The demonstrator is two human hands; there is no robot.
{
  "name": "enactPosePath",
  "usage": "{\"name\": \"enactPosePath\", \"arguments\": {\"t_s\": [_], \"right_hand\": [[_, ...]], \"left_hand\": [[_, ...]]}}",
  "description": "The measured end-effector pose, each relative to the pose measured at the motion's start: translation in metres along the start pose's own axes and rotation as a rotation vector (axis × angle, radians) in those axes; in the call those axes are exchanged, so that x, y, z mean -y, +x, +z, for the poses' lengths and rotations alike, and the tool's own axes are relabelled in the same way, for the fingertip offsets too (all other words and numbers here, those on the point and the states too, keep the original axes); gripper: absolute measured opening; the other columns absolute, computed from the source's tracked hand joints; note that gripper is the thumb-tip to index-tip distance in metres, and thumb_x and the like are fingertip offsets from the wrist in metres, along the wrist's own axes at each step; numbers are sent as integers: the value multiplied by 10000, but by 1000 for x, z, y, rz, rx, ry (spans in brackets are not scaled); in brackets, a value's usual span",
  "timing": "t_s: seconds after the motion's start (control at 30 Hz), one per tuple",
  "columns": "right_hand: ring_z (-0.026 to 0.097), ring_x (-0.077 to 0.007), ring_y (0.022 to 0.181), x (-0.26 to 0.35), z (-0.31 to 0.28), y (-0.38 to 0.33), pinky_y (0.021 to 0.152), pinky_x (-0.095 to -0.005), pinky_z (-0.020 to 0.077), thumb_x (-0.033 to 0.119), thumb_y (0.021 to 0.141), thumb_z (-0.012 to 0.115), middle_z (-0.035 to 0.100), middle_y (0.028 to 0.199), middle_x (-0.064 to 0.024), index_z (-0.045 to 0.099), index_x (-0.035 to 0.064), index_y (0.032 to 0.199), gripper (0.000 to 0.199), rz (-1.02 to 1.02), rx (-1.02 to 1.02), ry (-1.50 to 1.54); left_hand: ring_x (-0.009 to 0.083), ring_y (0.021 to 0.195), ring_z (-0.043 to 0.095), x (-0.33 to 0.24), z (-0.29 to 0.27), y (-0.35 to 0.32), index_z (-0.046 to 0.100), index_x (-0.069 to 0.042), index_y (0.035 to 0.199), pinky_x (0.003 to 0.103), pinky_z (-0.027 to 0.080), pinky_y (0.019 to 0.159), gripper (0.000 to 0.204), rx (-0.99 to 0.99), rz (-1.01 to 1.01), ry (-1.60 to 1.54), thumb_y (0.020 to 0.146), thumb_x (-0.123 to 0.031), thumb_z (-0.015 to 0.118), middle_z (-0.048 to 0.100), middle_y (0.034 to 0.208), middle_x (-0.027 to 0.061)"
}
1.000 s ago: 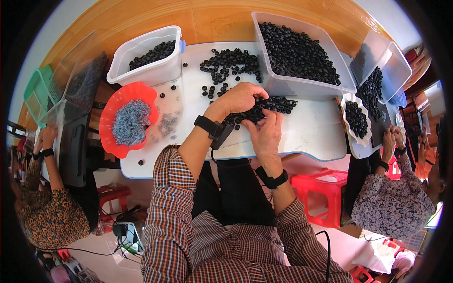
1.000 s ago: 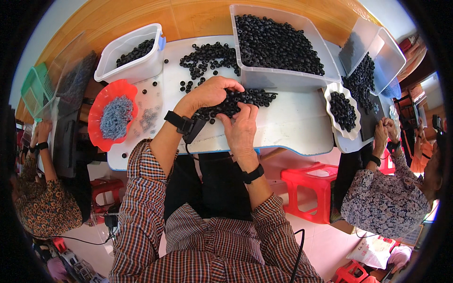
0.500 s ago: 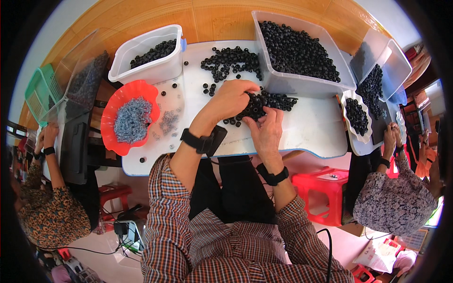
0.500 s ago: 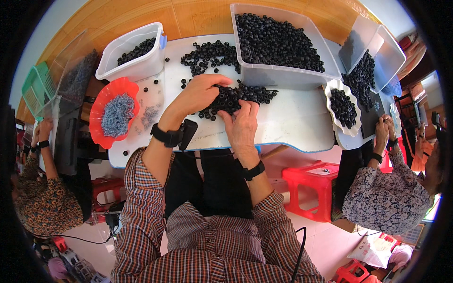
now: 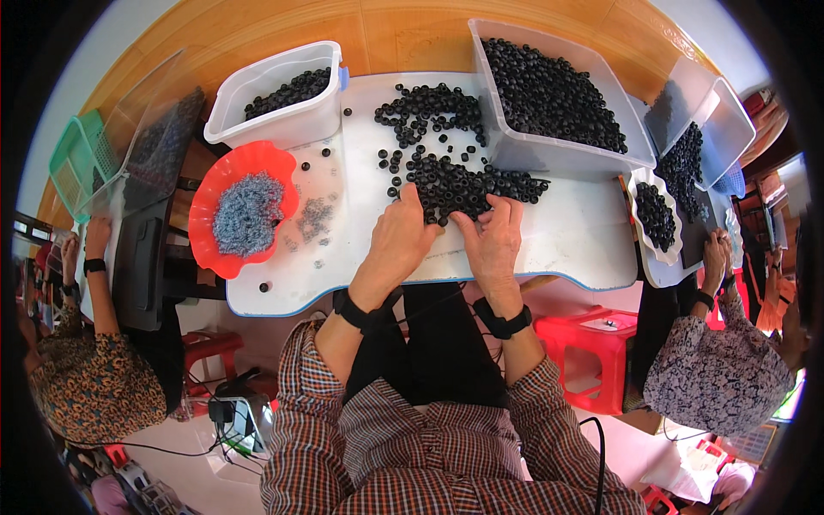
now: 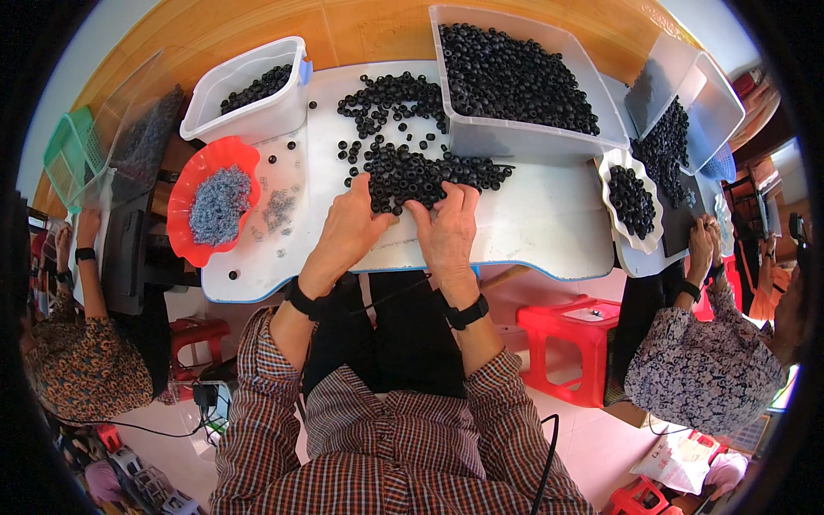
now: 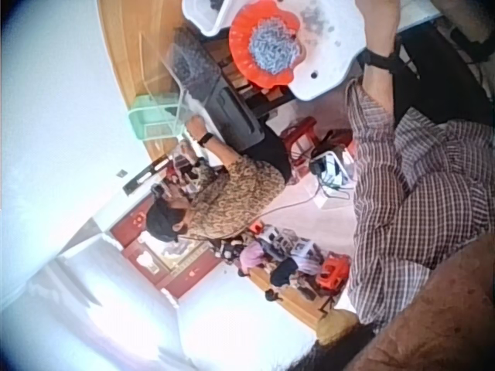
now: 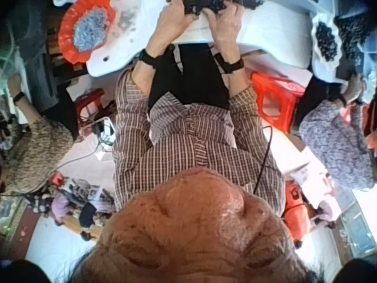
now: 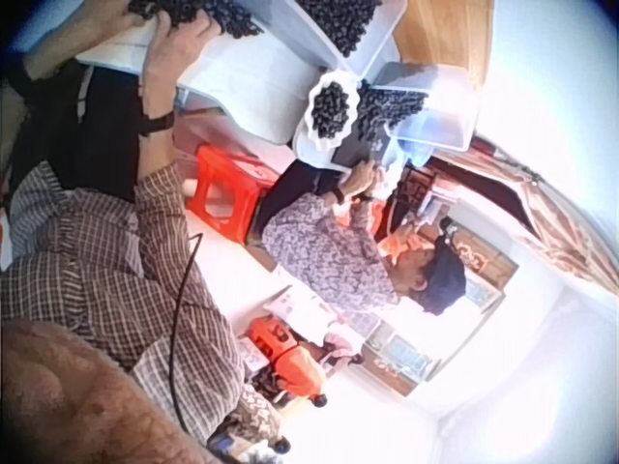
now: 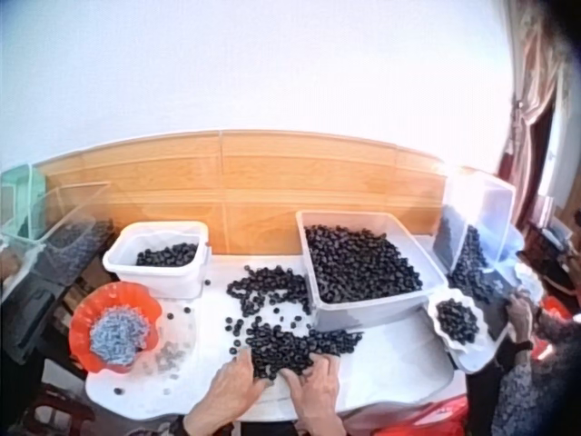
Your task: Sorting small black plastic components or beads into various bins on a communal work table.
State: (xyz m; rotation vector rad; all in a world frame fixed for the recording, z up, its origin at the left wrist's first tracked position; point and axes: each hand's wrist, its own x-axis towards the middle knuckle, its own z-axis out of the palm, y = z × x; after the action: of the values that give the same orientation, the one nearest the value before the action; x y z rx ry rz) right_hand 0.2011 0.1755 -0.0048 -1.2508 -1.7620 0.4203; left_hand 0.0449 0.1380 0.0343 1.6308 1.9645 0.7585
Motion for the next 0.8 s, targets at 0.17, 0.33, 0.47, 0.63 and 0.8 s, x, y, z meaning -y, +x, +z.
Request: {"name": "enactPosePath", "arguments": {"t_s": [0.17, 0.33, 0.47, 0.63, 0.8], "right_hand": [[597, -223, 742, -3, -1, -1, 646, -335, 524, 144, 737, 826, 492, 1085, -162, 521, -54, 1128, 534, -8, 3, 3], [591, -219, 738, -1, -2, 0, 638, -335, 523, 134, 739, 823, 495, 1080, -158, 523, -45, 1130, 524, 9, 6, 4], [587, -221, 734, -1, -5, 1, 628, -336, 520, 128, 738, 822, 499, 1072, -154, 524, -42, 1131, 522, 5, -1, 14], [574, -196, 743, 0, -4, 1, 615, -307, 520, 156, 748, 818, 507, 1062, -133, 537, -41, 1127, 511, -6, 6, 20], [582, -238, 740, 0, -6, 2, 645, -352, 512, 122, 751, 807, 502, 1067, -163, 522, -45, 1135, 506, -10, 26, 37]], "left_hand": [[388, 664, 649, 10, 2, 21, 476, 107, 1129, 434, 509, 605, 506, -130, 122, 32, 755, -108, 740, 626, 681, 234], [410, 702, 647, -3, -19, 42, 608, 74, 911, 467, 503, 639, 264, -146, 202, 20, 805, -156, 687, 639, 722, 235], [455, 864, 637, -6, -30, 98, 660, 45, 869, 496, 525, 766, 208, -174, 240, 164, 817, -155, 641, 642, 904, 298], [421, 896, 637, 12, -20, 154, 687, 38, 943, 474, 497, 842, 217, -120, 198, 423, 790, -50, 561, 654, 905, 287], [427, 1149, 478, 1, -7, 171, 634, -1, 1105, 494, 447, 952, 298, 5, -2, 430, 816, -62, 591, 501, 1232, 244]]}}
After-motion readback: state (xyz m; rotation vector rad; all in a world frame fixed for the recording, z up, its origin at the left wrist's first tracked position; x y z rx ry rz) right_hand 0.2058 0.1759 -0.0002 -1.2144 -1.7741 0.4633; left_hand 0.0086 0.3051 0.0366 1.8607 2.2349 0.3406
